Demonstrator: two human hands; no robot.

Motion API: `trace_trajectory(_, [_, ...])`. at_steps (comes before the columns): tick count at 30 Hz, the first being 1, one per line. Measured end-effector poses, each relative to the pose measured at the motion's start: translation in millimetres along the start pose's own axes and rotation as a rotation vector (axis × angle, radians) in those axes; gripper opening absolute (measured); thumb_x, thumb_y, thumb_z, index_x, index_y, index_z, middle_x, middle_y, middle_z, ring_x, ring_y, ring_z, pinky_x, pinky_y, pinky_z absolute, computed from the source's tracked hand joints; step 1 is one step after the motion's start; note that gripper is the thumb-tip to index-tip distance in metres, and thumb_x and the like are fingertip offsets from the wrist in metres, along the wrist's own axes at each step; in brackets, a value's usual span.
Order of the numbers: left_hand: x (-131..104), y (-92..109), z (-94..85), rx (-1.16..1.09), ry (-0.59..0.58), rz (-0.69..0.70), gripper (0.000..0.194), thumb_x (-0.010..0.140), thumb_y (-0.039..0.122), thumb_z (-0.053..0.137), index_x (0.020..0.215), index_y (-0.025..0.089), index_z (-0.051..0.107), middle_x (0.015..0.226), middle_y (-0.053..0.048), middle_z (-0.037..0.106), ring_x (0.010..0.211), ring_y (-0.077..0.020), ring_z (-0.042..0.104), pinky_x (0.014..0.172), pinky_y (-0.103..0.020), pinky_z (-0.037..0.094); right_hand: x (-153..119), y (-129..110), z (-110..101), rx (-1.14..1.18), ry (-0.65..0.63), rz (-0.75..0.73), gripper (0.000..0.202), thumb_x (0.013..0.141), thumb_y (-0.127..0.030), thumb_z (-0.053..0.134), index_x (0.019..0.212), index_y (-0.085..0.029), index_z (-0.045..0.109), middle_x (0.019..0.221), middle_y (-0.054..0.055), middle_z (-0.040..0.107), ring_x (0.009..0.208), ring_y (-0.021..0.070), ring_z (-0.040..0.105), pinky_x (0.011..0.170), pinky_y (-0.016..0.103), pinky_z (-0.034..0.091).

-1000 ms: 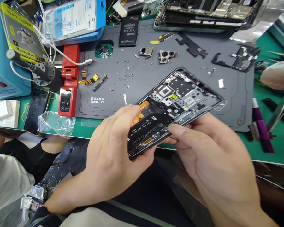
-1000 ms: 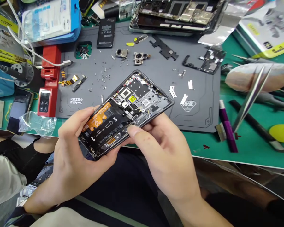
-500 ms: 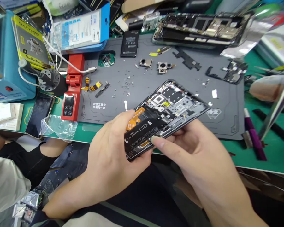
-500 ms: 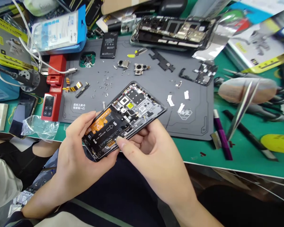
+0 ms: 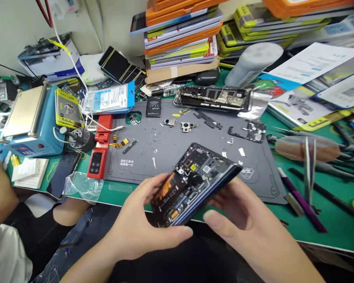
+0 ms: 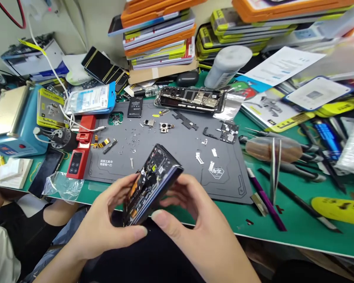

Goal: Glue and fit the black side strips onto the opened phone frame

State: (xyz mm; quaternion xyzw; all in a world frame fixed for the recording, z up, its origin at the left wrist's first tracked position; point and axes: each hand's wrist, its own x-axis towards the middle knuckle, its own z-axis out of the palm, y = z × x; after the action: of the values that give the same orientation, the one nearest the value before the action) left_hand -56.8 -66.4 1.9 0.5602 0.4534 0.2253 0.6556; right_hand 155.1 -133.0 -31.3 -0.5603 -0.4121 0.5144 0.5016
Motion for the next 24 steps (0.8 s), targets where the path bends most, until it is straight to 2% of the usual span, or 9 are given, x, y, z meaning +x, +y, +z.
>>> trace_trajectory(3, [2.7, -6.2, -0.8, -0.459, -0.235, -0.162, 0.087, 0.071, 0.043, 0.103, 0.148, 0.025, 0.068, 0.157, -0.016, 0.070, 0.145, -0.0423, 0.069, 0.127, -0.062, 0.052, 3.2, 5.0, -4.9, 0.041, -0.040, 0.000, 0.050, 0.101, -0.060, 0.080, 0.146, -0.041, 0.067, 0.138, 0.006, 0.075, 0.118, 0.0212, 0.079, 0.094, 0.022, 0.069])
trace_trajectory(5, [4.1, -10.7, 2.4, -0.610, -0.321, -0.213, 0.086, 0.067, 0.050, 0.104, 0.143, 0.022, 0.073, 0.157, -0.018, 0.070, 0.144, -0.0469, 0.069, 0.127, -0.065, 0.051, 2.6, 7.0, -3.0, 0.062, -0.059, 0.046, 0.056, 0.101, -0.065, 0.078, 0.150, -0.040, 0.065, 0.137, 0.008, 0.075, 0.117, 0.0228, 0.079, 0.091, 0.023, 0.070])
trace_trajectory(7, [5.0, -13.8, 6.8, -0.677, -0.347, -0.242, 0.087, 0.065, 0.053, 0.104, 0.141, 0.020, 0.076, 0.153, -0.019, 0.072, 0.143, -0.0490, 0.068, 0.127, -0.066, 0.050, 1.2, 6.8, 1.6, 0.068, -0.054, 0.084, 0.062, 0.099, -0.069, 0.078, 0.151, -0.038, 0.066, 0.136, 0.009, 0.076, 0.119, 0.0248, 0.079, 0.093, 0.026, 0.070])
trace_trajectory(10, [5.7, -15.1, 12.4, -0.683, -0.310, -0.226, 0.084, 0.066, 0.048, 0.104, 0.140, 0.021, 0.077, 0.148, -0.019, 0.075, 0.147, -0.0488, 0.066, 0.125, -0.067, 0.051, 2.1, 1.8, 9.1, 0.069, -0.037, 0.115, 0.066, 0.093, -0.073, 0.082, 0.147, -0.037, 0.069, 0.142, 0.009, 0.074, 0.119, 0.0270, 0.079, 0.089, 0.028, 0.072])
trace_trajectory(14, [6.4, -14.8, 16.4, -0.576, -0.225, -0.195, 0.085, 0.065, 0.046, 0.106, 0.141, 0.021, 0.077, 0.148, -0.018, 0.074, 0.145, -0.0472, 0.067, 0.124, -0.065, 0.052, 10.7, -9.0, 14.6, 0.055, -0.045, 0.143, 0.073, 0.086, -0.077, 0.086, 0.144, -0.037, 0.069, 0.142, 0.009, 0.075, 0.120, 0.0282, 0.080, 0.081, 0.028, 0.073])
trace_trajectory(17, [5.7, -16.4, 19.5, -0.526, -0.164, -0.187, 0.090, 0.065, 0.051, 0.106, 0.143, 0.021, 0.074, 0.151, -0.019, 0.071, 0.140, -0.0465, 0.069, 0.115, -0.061, 0.059, 17.1, -14.9, 14.6, 0.027, -0.010, 0.143, 0.084, 0.083, -0.080, 0.086, 0.150, -0.033, 0.065, 0.142, 0.013, 0.075, 0.125, 0.0294, 0.078, 0.088, 0.032, 0.073])
trace_trajectory(20, [3.5, -18.6, 22.8, -0.473, -0.134, -0.170, 0.092, 0.065, 0.052, 0.106, 0.144, 0.021, 0.071, 0.151, -0.019, 0.070, 0.135, -0.0436, 0.072, 0.112, -0.058, 0.062, 20.0, -17.4, 11.0, -0.007, 0.058, 0.113, 0.096, 0.082, -0.080, 0.087, 0.158, -0.030, 0.058, 0.146, 0.015, 0.072, 0.132, 0.0314, 0.075, 0.100, 0.040, 0.071])
trace_trajectory(22, [1.9, -19.1, 24.4, -0.444, -0.134, -0.167, 0.096, 0.066, 0.053, 0.106, 0.148, 0.020, 0.068, 0.153, -0.020, 0.069, 0.135, -0.0429, 0.072, 0.115, -0.058, 0.060, 20.6, -19.0, 7.4, 0.003, 0.093, 0.067, 0.099, 0.083, -0.075, 0.089, 0.165, -0.034, 0.050, 0.148, 0.014, 0.071, 0.131, 0.0304, 0.076, 0.102, 0.041, 0.070])
trace_trajectory(24, [0.3, -18.5, 25.5, -0.416, -0.137, -0.169, 0.102, 0.066, 0.053, 0.107, 0.152, 0.020, 0.064, 0.155, -0.021, 0.068, 0.140, -0.0434, 0.069, 0.119, -0.057, 0.057, 21.1, -22.0, 3.7, 0.015, 0.104, -0.014, 0.096, 0.087, -0.066, 0.090, 0.168, -0.045, 0.044, 0.150, 0.009, 0.070, 0.129, 0.0272, 0.077, 0.101, 0.038, 0.070])
